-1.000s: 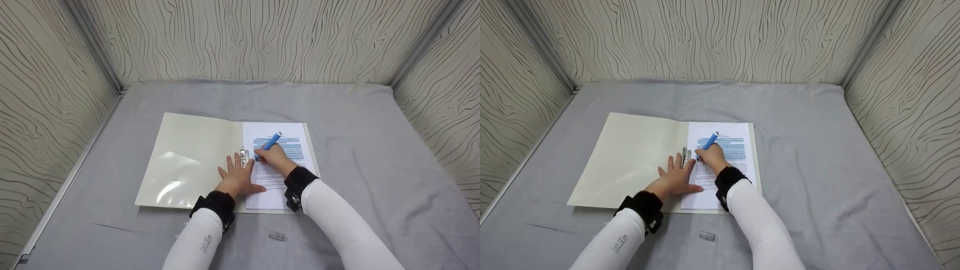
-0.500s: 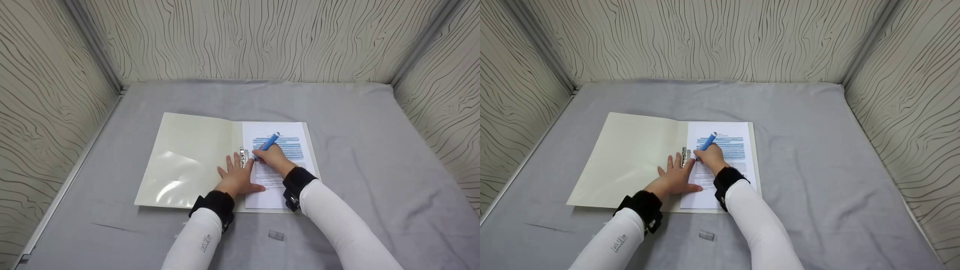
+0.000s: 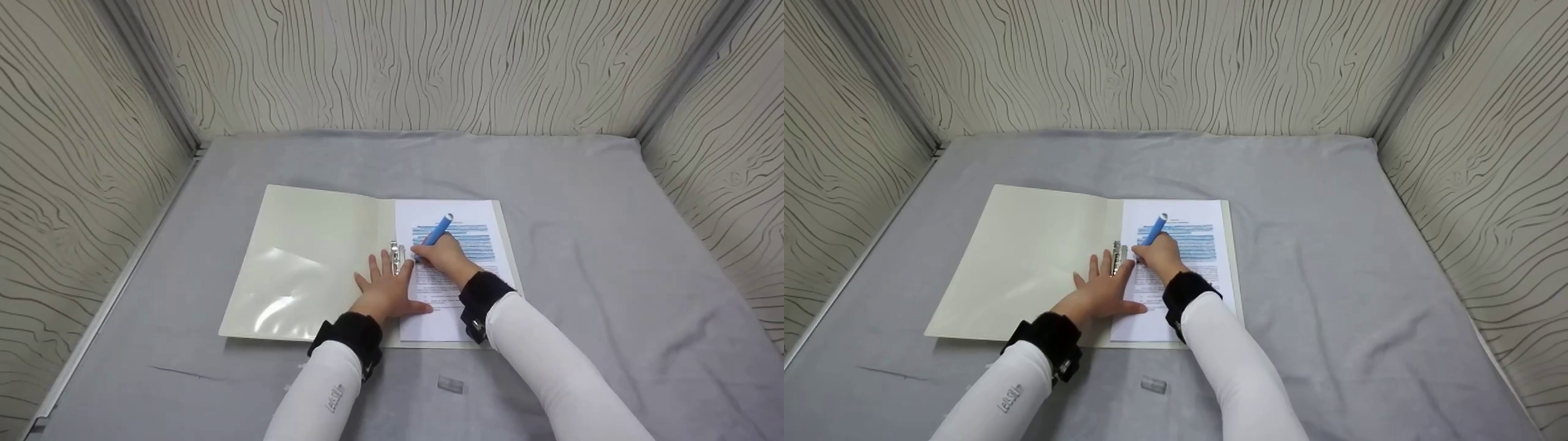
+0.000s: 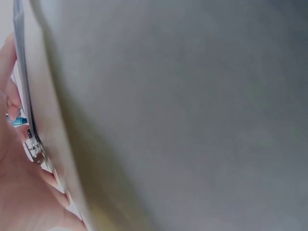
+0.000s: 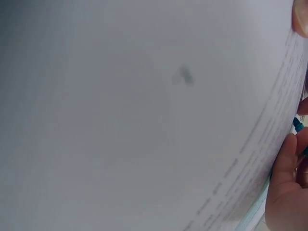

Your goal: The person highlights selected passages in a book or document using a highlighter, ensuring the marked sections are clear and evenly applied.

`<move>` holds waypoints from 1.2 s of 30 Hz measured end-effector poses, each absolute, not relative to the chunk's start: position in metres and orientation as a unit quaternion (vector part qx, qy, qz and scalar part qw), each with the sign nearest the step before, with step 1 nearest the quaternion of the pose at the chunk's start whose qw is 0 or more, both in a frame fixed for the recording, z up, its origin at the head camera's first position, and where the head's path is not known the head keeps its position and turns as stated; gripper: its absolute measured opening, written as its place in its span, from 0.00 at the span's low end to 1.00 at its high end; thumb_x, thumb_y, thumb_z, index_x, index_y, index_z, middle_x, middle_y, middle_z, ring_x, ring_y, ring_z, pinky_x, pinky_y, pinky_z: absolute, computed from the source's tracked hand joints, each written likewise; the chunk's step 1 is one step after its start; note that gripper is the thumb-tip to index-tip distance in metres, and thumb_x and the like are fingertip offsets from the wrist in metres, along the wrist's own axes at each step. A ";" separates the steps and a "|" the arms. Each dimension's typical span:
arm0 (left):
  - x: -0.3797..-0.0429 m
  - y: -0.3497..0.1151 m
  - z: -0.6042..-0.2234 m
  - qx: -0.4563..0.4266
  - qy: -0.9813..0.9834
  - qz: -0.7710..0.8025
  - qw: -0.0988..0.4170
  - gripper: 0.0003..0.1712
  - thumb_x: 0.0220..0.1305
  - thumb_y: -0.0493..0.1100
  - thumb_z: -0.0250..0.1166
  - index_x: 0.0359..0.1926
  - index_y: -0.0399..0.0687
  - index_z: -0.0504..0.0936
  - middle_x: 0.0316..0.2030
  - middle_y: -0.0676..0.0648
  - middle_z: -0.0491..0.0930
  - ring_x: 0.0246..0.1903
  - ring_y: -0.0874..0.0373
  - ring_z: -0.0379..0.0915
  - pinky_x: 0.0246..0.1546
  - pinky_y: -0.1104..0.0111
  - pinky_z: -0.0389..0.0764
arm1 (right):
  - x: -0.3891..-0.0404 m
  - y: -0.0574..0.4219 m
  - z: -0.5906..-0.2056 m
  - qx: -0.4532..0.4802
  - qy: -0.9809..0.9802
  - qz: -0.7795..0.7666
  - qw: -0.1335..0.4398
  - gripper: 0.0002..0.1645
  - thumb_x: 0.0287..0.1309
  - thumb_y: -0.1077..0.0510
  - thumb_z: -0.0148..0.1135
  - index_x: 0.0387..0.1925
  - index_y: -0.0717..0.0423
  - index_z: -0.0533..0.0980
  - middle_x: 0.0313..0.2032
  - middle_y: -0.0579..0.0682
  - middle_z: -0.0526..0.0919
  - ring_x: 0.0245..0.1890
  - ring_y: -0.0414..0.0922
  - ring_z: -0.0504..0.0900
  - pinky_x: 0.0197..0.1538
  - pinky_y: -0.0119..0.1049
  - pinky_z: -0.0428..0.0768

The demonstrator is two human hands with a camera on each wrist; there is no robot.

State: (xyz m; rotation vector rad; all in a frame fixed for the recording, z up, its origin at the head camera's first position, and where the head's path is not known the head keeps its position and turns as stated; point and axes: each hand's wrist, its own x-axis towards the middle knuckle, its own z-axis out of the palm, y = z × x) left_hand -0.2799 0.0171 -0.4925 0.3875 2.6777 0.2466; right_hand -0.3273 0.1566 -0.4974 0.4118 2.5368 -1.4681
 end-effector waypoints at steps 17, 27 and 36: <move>-0.279 0.017 -0.494 0.140 0.966 0.086 0.202 0.58 0.43 0.75 0.62 0.72 0.62 0.52 0.71 0.35 0.36 0.68 0.35 0.27 0.57 0.34 0.44 | -0.324 0.164 -0.498 0.148 0.860 -0.480 0.090 0.15 0.53 0.51 0.66 0.25 0.59 0.75 0.19 0.47 0.76 0.22 0.41 0.74 0.31 0.30 0.71; -0.278 0.017 -0.493 0.142 0.966 0.080 0.200 0.58 0.43 0.76 0.61 0.72 0.62 0.52 0.71 0.35 0.36 0.68 0.35 0.27 0.57 0.33 0.44 | -0.323 0.167 -0.499 0.153 0.861 -0.476 0.088 0.16 0.53 0.51 0.66 0.28 0.60 0.74 0.20 0.47 0.75 0.22 0.41 0.74 0.31 0.31 0.71; -0.279 0.016 -0.495 0.139 0.965 0.094 0.204 0.58 0.43 0.75 0.62 0.72 0.62 0.51 0.71 0.35 0.34 0.68 0.35 0.26 0.57 0.33 0.42 | -0.322 0.166 -0.498 0.160 0.855 -0.484 0.093 0.16 0.53 0.51 0.66 0.30 0.61 0.74 0.22 0.48 0.77 0.24 0.41 0.75 0.33 0.32 0.73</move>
